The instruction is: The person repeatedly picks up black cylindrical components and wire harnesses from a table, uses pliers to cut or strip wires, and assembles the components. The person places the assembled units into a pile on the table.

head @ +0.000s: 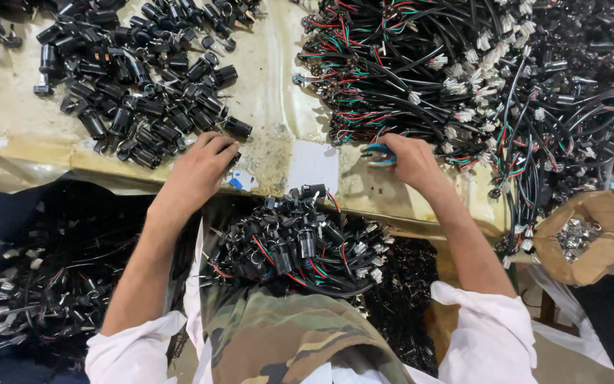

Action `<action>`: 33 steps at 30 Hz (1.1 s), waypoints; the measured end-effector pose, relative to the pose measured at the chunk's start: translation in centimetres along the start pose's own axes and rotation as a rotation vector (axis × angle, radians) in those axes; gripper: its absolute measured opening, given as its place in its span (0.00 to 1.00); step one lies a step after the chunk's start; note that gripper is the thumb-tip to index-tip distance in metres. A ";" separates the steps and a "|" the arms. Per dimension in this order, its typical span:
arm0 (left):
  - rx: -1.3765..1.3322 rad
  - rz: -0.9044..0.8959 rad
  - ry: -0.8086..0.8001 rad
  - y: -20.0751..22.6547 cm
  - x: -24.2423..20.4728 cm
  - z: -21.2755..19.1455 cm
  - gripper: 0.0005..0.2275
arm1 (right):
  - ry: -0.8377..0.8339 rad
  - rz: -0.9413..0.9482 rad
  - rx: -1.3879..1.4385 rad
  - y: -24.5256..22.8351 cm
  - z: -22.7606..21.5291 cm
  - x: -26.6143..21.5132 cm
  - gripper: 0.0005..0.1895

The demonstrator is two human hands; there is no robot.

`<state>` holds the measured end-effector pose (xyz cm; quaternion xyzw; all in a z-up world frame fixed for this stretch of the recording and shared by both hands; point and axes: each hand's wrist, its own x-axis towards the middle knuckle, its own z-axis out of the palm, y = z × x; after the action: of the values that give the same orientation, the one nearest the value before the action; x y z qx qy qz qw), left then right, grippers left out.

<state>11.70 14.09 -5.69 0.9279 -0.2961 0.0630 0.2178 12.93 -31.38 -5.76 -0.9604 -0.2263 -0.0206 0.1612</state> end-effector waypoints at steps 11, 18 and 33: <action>-0.350 -0.028 0.411 3.2 0.5 -1.3 0.20 | 1.004 0.352 0.944 4.9 -9.6 3.6 0.06; -0.641 0.051 0.543 7.6 2.0 -0.2 0.19 | 0.496 -0.323 0.212 -7.2 -6.9 3.2 0.11; -1.251 -0.125 0.229 9.0 1.2 1.7 0.17 | -0.141 -0.098 0.206 -11.5 4.3 7.7 0.26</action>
<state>7.42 6.16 -3.58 0.6283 -0.1972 -0.0359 0.7517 14.63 -16.94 -5.51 -0.9256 -0.2849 0.0624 0.2415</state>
